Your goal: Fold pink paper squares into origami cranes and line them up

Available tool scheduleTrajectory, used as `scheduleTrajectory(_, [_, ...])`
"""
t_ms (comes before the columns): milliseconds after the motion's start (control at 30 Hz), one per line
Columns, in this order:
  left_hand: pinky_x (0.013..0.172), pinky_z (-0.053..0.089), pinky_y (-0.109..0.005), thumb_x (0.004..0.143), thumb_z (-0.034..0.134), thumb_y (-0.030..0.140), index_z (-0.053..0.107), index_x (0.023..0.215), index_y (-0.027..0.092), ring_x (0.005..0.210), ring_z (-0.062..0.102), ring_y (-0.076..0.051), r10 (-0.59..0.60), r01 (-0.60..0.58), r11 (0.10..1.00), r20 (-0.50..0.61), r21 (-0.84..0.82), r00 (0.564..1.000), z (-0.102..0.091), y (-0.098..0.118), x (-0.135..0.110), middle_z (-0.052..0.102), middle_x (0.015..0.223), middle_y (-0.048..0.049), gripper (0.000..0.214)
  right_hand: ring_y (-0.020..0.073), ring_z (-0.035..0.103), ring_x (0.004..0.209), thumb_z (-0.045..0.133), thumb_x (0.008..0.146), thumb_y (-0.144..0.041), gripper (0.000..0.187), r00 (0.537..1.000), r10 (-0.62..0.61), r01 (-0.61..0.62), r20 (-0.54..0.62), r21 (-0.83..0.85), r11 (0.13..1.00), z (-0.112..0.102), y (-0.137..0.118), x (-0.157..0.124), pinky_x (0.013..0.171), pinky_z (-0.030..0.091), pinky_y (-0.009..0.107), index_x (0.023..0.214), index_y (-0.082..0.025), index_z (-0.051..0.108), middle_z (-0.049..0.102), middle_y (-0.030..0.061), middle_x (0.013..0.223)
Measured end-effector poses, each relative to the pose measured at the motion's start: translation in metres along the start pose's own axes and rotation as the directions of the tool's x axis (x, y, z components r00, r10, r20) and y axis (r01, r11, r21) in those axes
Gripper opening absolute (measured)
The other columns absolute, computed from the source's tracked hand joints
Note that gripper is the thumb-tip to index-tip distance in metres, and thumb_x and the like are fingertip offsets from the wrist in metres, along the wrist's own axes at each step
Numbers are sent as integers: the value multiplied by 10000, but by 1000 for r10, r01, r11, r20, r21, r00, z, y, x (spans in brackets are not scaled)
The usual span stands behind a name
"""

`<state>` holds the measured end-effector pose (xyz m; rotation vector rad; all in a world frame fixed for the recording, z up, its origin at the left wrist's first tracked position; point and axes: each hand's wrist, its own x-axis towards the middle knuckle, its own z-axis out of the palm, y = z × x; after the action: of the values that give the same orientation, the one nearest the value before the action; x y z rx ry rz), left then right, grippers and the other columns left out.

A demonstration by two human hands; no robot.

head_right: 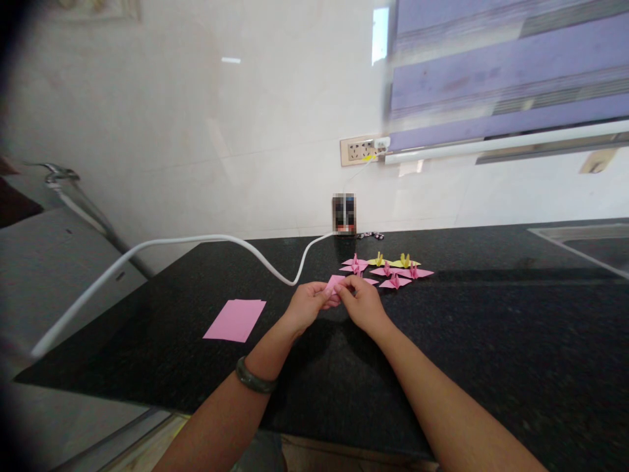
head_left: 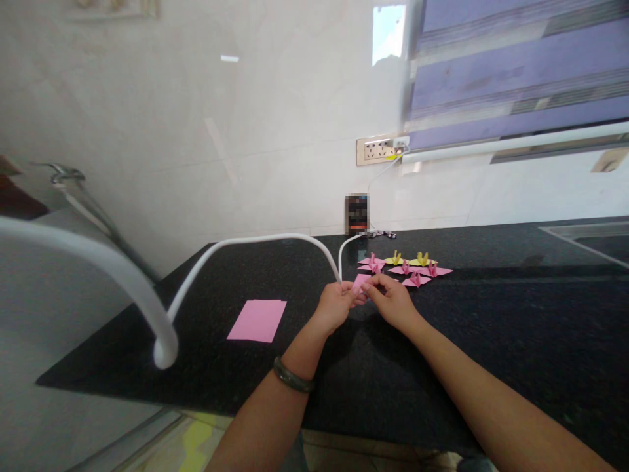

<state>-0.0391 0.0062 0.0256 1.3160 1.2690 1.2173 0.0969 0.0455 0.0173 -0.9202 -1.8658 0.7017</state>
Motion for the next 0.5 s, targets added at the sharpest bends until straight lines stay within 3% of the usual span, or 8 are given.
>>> scheduleTrajectory(100, [558, 403, -211, 697, 497, 395, 581, 836, 113, 605, 572, -119, -30, 31, 999, 29, -10, 999, -3, 2, -1, 627, 724, -87, 326, 121, 484, 602, 482, 718, -337, 266, 999, 39, -43, 26, 170, 984, -3, 2, 3, 559, 398, 252, 928, -175, 494, 538, 18, 716])
scheduleTrajectory(200, [548, 401, -212, 701, 479, 412, 575, 799, 106, 577, 562, -114, -36, 33, 999, 128, 27, 991, -6, 3, -3, 623, 691, -87, 336, 112, 489, 616, 531, 682, -327, 439, 995, 17, -40, 96, 244, 969, -9, 1, 6, 571, 407, 247, 1078, -173, 421, 530, 11, 740])
scheduleTrajectory(333, [531, 393, -217, 690, 484, 395, 576, 719, 124, 532, 535, -112, 24, -57, 982, 182, 180, 983, -9, 1, -4, 604, 611, -63, 288, 108, 475, 584, 530, 678, -337, 260, 957, 14, -56, 289, 134, 989, -15, 0, 4, 540, 386, 233, 849, -145, 574, 543, 12, 658])
scheduleTrajectory(500, [517, 363, -204, 658, 521, 341, 583, 707, 161, 560, 521, -118, 158, -159, 922, 32, 354, 987, -12, 0, -2, 586, 607, -28, 197, 85, 431, 508, 548, 657, -344, 217, 931, 50, -84, 362, 78, 993, -17, 0, 1, 450, 328, 196, 655, -130, 583, 507, -7, 561])
